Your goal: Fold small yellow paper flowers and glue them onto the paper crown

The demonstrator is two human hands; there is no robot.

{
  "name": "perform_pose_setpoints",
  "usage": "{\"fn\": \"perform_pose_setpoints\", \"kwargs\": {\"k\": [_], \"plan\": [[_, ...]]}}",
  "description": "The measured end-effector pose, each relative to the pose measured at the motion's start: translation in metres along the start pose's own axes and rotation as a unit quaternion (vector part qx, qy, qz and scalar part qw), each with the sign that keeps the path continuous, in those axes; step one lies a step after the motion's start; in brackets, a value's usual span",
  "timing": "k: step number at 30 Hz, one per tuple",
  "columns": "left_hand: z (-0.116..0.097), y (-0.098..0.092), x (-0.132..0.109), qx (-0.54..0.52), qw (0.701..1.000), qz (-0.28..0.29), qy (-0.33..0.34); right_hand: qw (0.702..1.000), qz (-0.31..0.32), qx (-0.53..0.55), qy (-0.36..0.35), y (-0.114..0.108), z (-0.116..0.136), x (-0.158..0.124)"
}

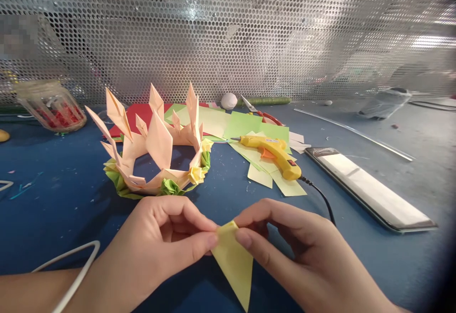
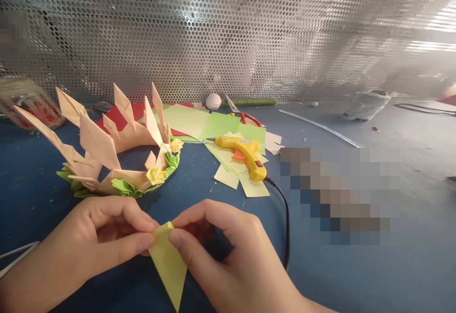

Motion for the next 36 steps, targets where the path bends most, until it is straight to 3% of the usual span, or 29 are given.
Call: {"fn": "perform_pose_setpoints", "kwargs": {"k": [7,19,28,32,36], "plan": [[-0.0031,0.005,-0.0009,-0.034,0.999,0.028,-0.032,0.999,0.014,-0.013,-0.049,-0.0008,0.0059,-0.003],[-0.0067,0.0055,-0.0011,-0.015,0.998,0.05,-0.035,0.998,0.043,0.012,-0.041,-0.0005,0.0035,-0.0037],[-0.0013,-0.001,0.0035,-0.067,0.998,-0.011,0.01,0.999,0.023,-0.039,0.006,0.0027,0.0011,-0.0022],[0.0012,0.0023,0.0025,-0.017,1.0,-0.023,-0.004,0.999,-0.011,-0.033,-0.007,-0.0009,0.0012,-0.0013],[-0.0031,0.0084,0.0005,0.077,0.997,0.014,0.004,0.998,-0.001,-0.061,-0.032,-0.0037,0.0012,-0.0014]]}}
Point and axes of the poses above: each hand's wrist, its own x-axis towards the middle knuckle, its own y-axis out of the palm, z = x × y, the point moved 1 cm from there along x, towards the middle knuckle, and after that the axes turned 2 degrees about z, right-handed, at the moved point
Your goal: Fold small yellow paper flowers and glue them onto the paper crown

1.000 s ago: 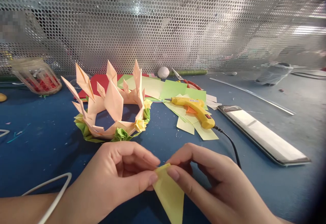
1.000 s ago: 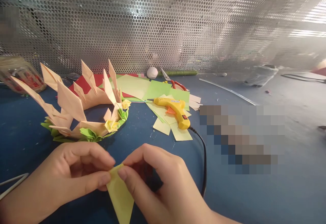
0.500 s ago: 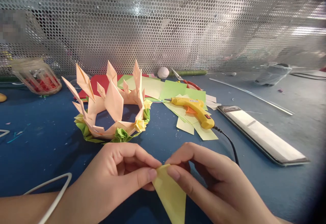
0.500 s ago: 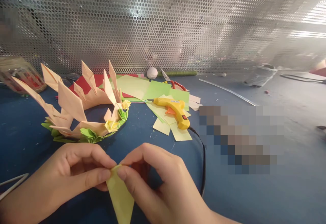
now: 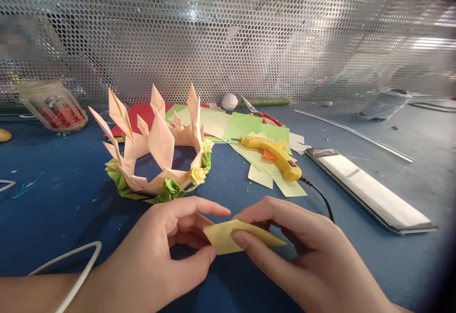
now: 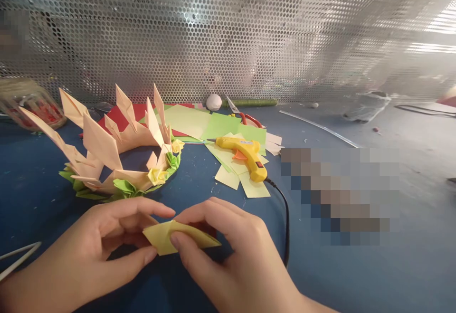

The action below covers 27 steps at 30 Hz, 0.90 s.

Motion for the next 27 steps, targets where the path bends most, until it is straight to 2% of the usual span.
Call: {"fn": "perform_pose_setpoints", "kwargs": {"k": [4,9,14,18,22,27], "plan": [[-0.005,-0.001,-0.002,-0.005,0.999,0.043,-0.021,1.0,-0.012,-0.004,-0.015,0.001,-0.001,-0.001],[-0.007,-0.004,-0.002,-0.025,0.999,0.033,-0.029,0.997,-0.055,0.041,-0.021,0.005,0.0,-0.005],[-0.005,-0.002,-0.001,-0.117,0.991,0.027,-0.054,0.991,-0.085,0.098,0.006,0.009,0.001,-0.005],[-0.002,-0.003,0.0,-0.122,0.991,0.01,-0.059,0.992,-0.059,0.105,0.043,0.01,0.0,-0.002],[-0.003,-0.005,0.0,-0.096,0.994,0.02,-0.046,0.996,-0.017,0.08,0.031,0.007,0.002,0.0],[-0.005,-0.008,0.0,-0.071,0.997,0.034,-0.018,0.998,-0.012,0.058,0.022,0.004,0.002,-0.001]]}}
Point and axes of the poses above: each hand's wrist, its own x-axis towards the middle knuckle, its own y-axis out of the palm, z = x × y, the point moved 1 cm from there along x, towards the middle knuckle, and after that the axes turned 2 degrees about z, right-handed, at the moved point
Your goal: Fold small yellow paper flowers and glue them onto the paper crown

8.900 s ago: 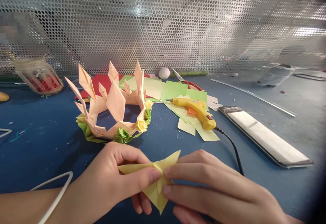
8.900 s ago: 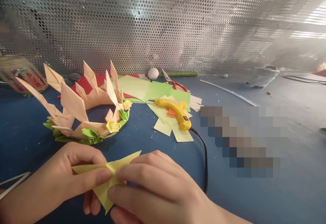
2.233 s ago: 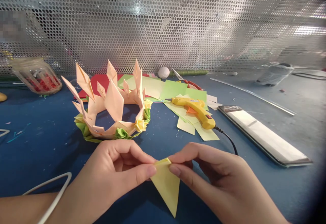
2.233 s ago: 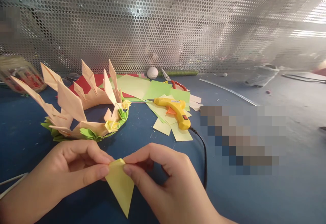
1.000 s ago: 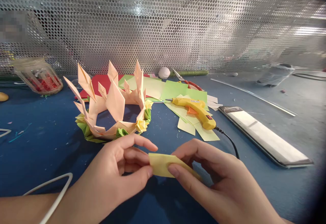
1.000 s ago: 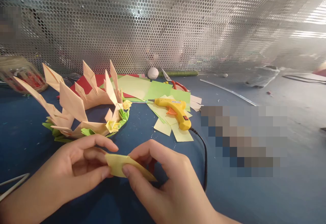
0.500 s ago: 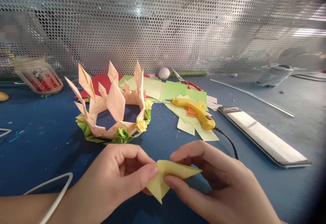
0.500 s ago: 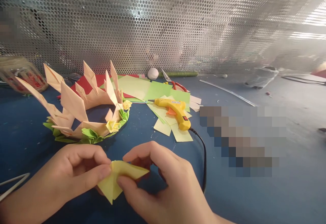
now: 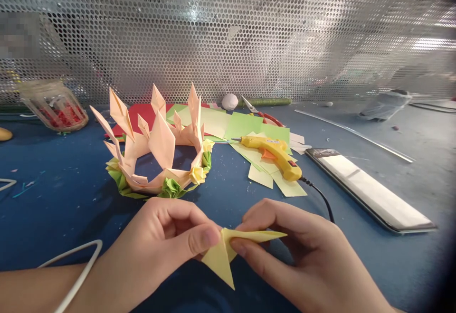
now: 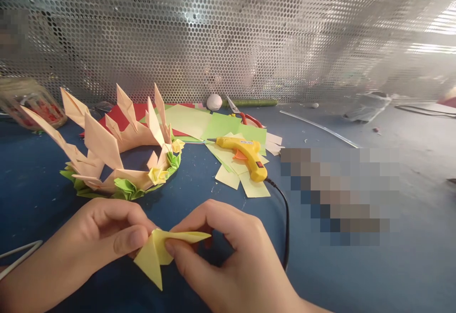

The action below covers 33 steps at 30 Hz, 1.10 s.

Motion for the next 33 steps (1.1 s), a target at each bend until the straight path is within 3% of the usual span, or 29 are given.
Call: {"fn": "perform_pose_setpoints", "kwargs": {"k": [13,22,28,33], "plan": [[0.0019,0.0046,-0.0047,-0.017,1.0,0.002,-0.012,1.0,0.023,-0.009,-0.003,0.0024,0.0006,-0.0005],[0.0027,0.0027,-0.0041,-0.008,1.0,0.02,-0.013,0.986,-0.002,-0.027,-0.162,-0.002,0.0002,-0.0042],[0.0037,0.0027,-0.0017,-0.057,0.998,0.021,-0.008,0.977,-0.008,0.03,-0.211,-0.0014,-0.0008,-0.0044],[0.0029,0.003,0.0015,-0.084,0.996,0.02,-0.01,0.979,0.016,0.03,-0.2,-0.0003,-0.0029,-0.0035]]}}
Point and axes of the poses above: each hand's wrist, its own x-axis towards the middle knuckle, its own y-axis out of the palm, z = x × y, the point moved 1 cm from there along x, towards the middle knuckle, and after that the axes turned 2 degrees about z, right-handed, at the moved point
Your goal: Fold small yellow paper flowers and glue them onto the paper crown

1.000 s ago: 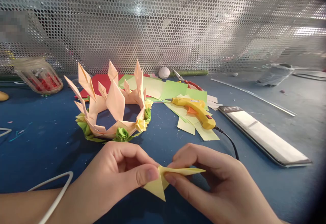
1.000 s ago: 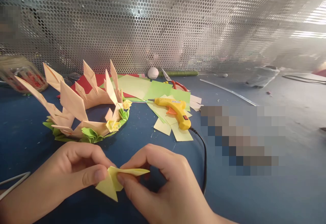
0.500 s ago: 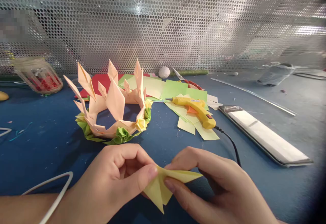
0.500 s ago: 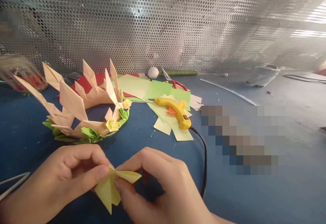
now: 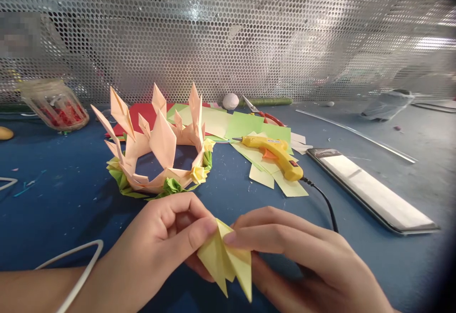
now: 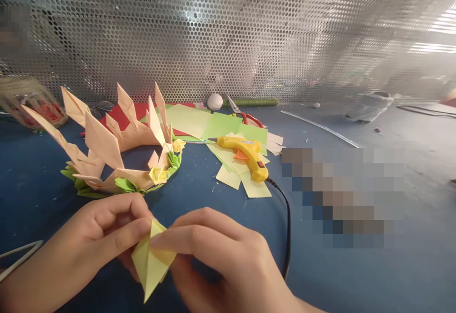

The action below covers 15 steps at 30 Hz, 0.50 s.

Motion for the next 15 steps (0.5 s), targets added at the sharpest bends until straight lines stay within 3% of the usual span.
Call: {"fn": "perform_pose_setpoints", "kwargs": {"k": [4,10,15], "plan": [[-0.001,-0.001,-0.0006,-0.001,1.0,-0.001,0.004,1.0,-0.01,0.008,-0.009,0.0011,-0.0023,0.0002],[-0.0018,-0.0034,-0.0016,0.014,1.0,0.001,-0.004,0.997,0.078,-0.01,0.014,-0.0059,0.0004,0.0033],[0.0005,-0.0034,-0.0013,0.013,1.0,0.011,-0.005,0.994,0.104,0.031,0.033,-0.0079,0.0007,0.0039]]}}
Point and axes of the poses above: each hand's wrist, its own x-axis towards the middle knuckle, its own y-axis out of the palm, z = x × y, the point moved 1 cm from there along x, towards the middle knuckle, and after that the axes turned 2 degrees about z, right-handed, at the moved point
